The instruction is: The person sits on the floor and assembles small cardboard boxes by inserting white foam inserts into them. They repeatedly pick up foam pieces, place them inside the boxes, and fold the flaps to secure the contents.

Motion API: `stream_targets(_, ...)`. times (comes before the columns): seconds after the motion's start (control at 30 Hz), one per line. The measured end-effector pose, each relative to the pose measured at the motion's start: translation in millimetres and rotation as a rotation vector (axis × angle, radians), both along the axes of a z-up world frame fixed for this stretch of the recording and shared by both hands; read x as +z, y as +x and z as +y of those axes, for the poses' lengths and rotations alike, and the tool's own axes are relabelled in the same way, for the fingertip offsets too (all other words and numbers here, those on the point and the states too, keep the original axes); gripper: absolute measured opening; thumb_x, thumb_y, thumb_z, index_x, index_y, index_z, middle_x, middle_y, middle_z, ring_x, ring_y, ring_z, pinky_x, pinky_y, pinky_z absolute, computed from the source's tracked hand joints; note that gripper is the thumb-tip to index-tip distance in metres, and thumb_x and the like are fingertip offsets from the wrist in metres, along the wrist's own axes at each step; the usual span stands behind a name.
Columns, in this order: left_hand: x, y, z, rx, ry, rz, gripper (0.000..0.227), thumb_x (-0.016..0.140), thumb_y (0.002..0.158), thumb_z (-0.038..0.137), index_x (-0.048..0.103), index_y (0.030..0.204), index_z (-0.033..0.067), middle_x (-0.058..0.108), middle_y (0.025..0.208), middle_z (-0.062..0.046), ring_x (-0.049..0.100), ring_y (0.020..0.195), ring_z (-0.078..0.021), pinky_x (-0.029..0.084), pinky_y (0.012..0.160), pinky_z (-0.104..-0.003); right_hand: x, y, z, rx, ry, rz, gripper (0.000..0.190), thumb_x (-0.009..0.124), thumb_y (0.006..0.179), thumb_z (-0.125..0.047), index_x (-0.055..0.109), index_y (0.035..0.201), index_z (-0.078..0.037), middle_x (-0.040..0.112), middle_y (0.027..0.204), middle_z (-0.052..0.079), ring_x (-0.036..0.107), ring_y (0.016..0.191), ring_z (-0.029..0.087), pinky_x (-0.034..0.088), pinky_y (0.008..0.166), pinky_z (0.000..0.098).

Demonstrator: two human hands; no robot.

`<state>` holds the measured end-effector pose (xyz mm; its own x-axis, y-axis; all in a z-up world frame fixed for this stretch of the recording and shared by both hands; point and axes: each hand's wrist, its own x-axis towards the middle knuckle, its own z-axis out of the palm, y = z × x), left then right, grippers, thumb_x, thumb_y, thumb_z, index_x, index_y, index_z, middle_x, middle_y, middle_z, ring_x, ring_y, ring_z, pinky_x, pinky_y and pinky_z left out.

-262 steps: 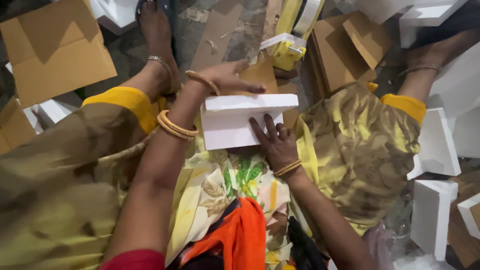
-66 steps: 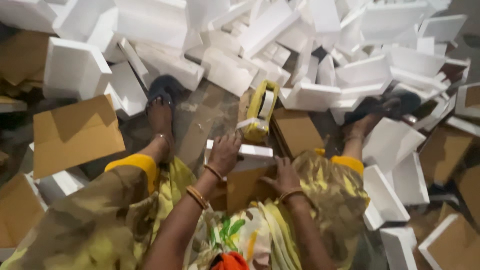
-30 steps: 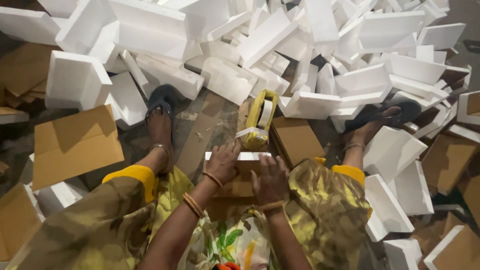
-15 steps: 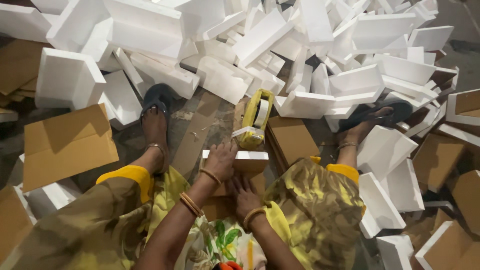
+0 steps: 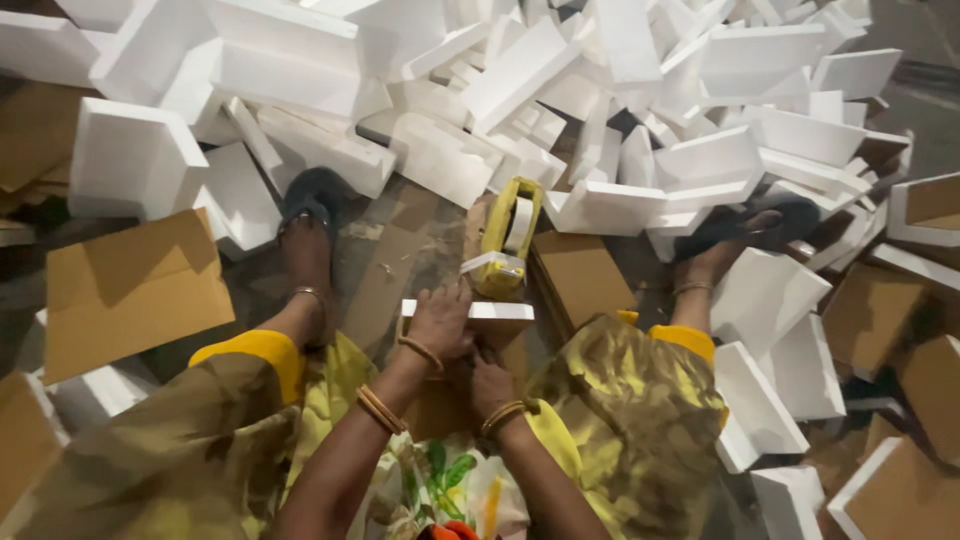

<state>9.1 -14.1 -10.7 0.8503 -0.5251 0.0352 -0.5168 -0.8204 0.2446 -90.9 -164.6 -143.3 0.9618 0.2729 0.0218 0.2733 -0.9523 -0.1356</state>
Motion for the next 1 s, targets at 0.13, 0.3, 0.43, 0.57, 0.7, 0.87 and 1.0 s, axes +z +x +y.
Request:
stream_targets(0.13, -4.9, 0.7, 8.0, 0.032, -0.051, -0.113, 0.067, 0.067, 0.079, 0.021, 0.050, 0.141, 0.0009, 0.062, 0.116, -0.013, 0.060, 0.108, -0.0300, 0.044, 0.088, -0.046, 29.1, -0.1, 8.7, 0.024, 0.224, -0.145, 0.049, 0.061, 0.079, -0.012, 0.066, 0.127, -0.007, 0.062, 0.136, 0.018, 0.061, 0.118, 0.040, 0.054, 0.088, 0.0451)
stream_targets(0.3, -17.7, 2.1, 5.9, 0.053, -0.112, -0.312, 0.061, 0.065, 0.079, 0.020, 0.056, 0.136, 0.0015, 0.065, 0.116, -0.014, 0.063, 0.100, -0.0286, 0.045, 0.080, -0.043, 71.9, 10.0, 1.5, 0.055, 0.492, 0.070, 0.032, 0.068, 0.077, -0.007, 0.066, 0.110, -0.006, 0.065, 0.112, 0.017, 0.062, 0.104, 0.036, 0.052, 0.090, 0.0437)
stream_targets(0.43, -12.2, 3.7, 11.6, -0.005, -0.206, -0.303, 0.053, 0.070, 0.072, 0.024, 0.060, 0.121, 0.0046, 0.066, 0.108, -0.013, 0.063, 0.099, -0.0293, 0.045, 0.080, -0.043, 107.2, -15.0, -8.5, -0.051, 0.710, -0.229, 0.031, 0.078, 0.084, -0.011, 0.067, 0.113, -0.004, 0.066, 0.115, 0.016, 0.061, 0.110, 0.036, 0.050, 0.094, 0.0420)
stream_targets(0.57, -2.0, 1.3, 16.2, -0.039, -0.270, -0.200, 0.044, 0.077, 0.069, 0.026, 0.060, 0.106, 0.0095, 0.064, 0.100, -0.011, 0.062, 0.095, -0.0295, 0.045, 0.081, -0.044, 130.9, -10.3, -31.3, -0.550, 0.921, -0.212, 0.047, 0.078, 0.087, -0.010, 0.057, 0.129, -0.007, 0.062, 0.126, 0.013, 0.061, 0.117, 0.028, 0.050, 0.103, 0.0380)
stream_targets(0.7, -0.4, 1.3, 13.8, -0.028, -0.256, -0.253, 0.041, 0.079, 0.070, 0.022, 0.059, 0.105, 0.0134, 0.064, 0.101, -0.007, 0.062, 0.096, -0.0268, 0.045, 0.084, -0.041, 112.9, 34.0, -52.7, -0.331, 0.945, -0.126, 0.093, 0.077, 0.071, 0.003, 0.032, 0.152, -0.003, 0.045, 0.146, 0.018, 0.045, 0.135, 0.031, 0.039, 0.112, 0.0408)
stream_targets(0.87, -0.2, 3.7, 14.2, -0.016, -0.314, -0.268, 0.045, 0.080, 0.067, 0.028, 0.059, 0.103, 0.0096, 0.063, 0.098, -0.010, 0.061, 0.093, -0.0289, 0.045, 0.081, -0.043, 74.8, 53.5, -50.6, -0.299, 1.195, 0.007, 0.082, 0.072, 0.074, 0.002, 0.036, 0.148, -0.007, 0.055, 0.137, 0.012, 0.056, 0.130, 0.027, 0.051, 0.106, 0.0366)
stream_targets(1.0, 2.8, -1.4, 13.5, -0.041, -0.323, -0.255, 0.043, 0.081, 0.070, 0.030, 0.058, 0.101, 0.0106, 0.063, 0.098, -0.009, 0.061, 0.095, -0.0289, 0.044, 0.082, -0.043, 71.1, 36.1, -53.4, -0.479, 0.830, -0.002, 0.065, 0.076, 0.081, -0.003, 0.046, 0.138, -0.009, 0.066, 0.123, 0.015, 0.066, 0.116, 0.034, 0.056, 0.095, 0.0395)
